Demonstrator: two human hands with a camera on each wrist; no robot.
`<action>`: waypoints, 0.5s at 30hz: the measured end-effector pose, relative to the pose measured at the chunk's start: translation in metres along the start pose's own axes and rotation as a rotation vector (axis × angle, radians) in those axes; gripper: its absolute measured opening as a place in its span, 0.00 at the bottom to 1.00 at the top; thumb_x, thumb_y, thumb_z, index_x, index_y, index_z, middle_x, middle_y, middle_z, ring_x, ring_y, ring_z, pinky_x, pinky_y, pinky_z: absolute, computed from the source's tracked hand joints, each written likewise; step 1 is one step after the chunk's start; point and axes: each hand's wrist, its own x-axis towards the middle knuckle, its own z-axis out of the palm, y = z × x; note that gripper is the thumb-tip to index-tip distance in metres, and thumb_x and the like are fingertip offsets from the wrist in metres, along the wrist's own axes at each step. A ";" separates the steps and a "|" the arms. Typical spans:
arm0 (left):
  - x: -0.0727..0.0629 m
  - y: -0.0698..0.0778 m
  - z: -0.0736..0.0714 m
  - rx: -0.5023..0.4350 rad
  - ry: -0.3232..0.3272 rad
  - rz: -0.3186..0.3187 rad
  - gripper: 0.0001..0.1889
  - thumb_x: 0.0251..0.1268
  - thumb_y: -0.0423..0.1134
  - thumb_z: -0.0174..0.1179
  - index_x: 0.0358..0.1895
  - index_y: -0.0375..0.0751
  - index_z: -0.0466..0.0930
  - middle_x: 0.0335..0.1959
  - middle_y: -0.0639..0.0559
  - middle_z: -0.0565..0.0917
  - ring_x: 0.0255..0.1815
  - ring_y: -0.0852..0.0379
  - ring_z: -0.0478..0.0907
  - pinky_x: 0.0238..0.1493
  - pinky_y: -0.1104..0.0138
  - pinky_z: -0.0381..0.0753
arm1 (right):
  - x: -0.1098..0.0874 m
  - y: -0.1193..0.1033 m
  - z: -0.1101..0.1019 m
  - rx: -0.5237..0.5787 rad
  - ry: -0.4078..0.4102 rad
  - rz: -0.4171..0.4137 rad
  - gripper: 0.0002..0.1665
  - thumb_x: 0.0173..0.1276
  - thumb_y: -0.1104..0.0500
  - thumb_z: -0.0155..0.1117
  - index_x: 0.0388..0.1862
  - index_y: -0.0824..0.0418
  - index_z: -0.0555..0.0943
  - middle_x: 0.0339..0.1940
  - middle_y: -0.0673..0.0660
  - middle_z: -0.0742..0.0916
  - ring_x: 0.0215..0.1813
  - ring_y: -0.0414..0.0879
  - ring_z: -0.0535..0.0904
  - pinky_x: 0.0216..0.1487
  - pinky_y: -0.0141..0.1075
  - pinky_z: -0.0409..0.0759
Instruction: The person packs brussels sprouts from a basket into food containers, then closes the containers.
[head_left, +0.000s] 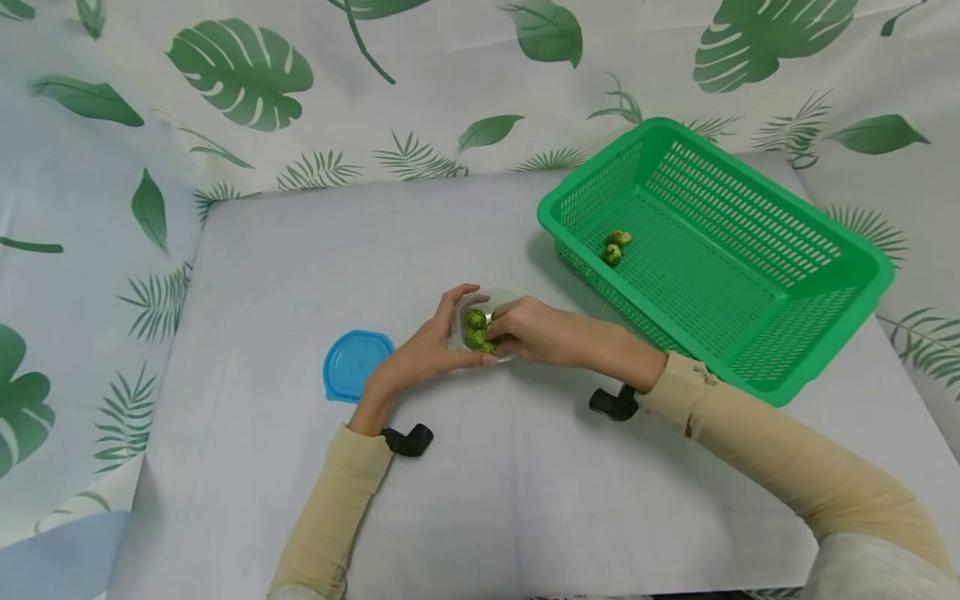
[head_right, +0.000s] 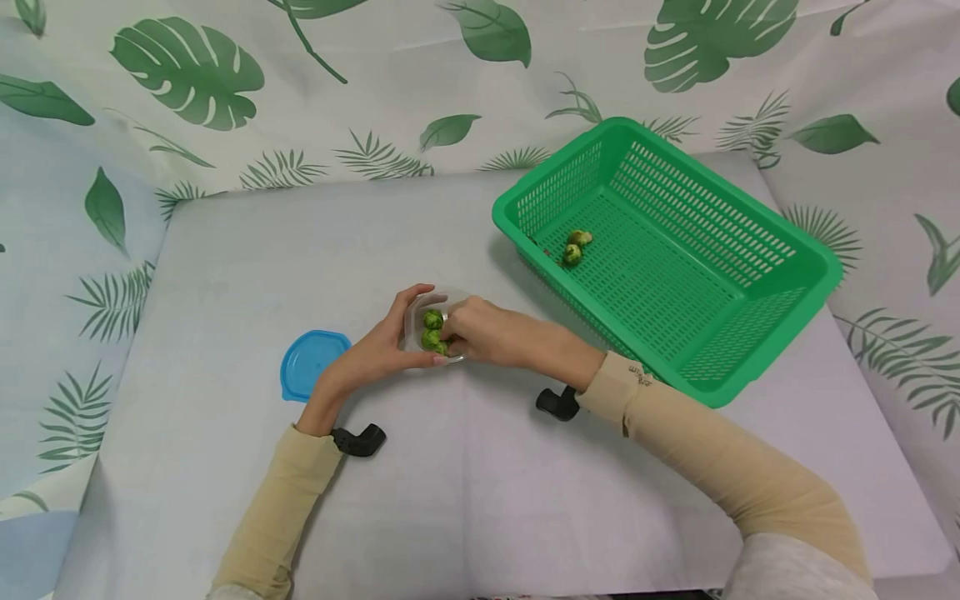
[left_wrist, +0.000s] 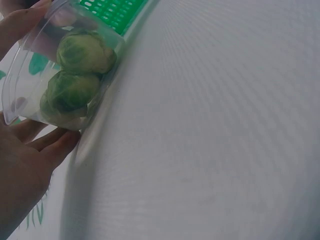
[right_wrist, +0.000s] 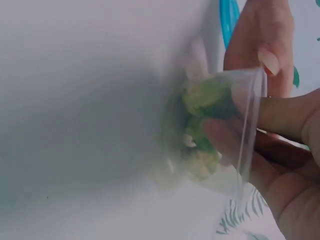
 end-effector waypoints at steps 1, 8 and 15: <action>0.000 0.000 0.000 -0.002 0.000 0.002 0.53 0.62 0.49 0.74 0.83 0.56 0.44 0.81 0.54 0.58 0.80 0.49 0.56 0.75 0.43 0.60 | -0.001 0.001 -0.001 0.006 -0.001 -0.010 0.06 0.66 0.71 0.70 0.42 0.69 0.89 0.38 0.60 0.89 0.41 0.50 0.87 0.42 0.37 0.86; 0.001 0.001 0.001 0.007 -0.002 0.020 0.53 0.63 0.48 0.74 0.83 0.53 0.44 0.80 0.57 0.62 0.84 0.51 0.51 0.77 0.43 0.58 | -0.006 0.007 -0.011 0.026 0.063 -0.038 0.11 0.66 0.77 0.64 0.43 0.69 0.88 0.40 0.62 0.90 0.44 0.53 0.88 0.44 0.42 0.86; 0.001 0.001 0.001 -0.005 -0.001 0.017 0.53 0.63 0.45 0.73 0.83 0.51 0.43 0.81 0.53 0.63 0.84 0.51 0.50 0.78 0.42 0.56 | -0.011 0.009 -0.019 0.098 0.090 -0.005 0.12 0.64 0.76 0.68 0.45 0.68 0.88 0.42 0.62 0.89 0.42 0.52 0.88 0.43 0.44 0.87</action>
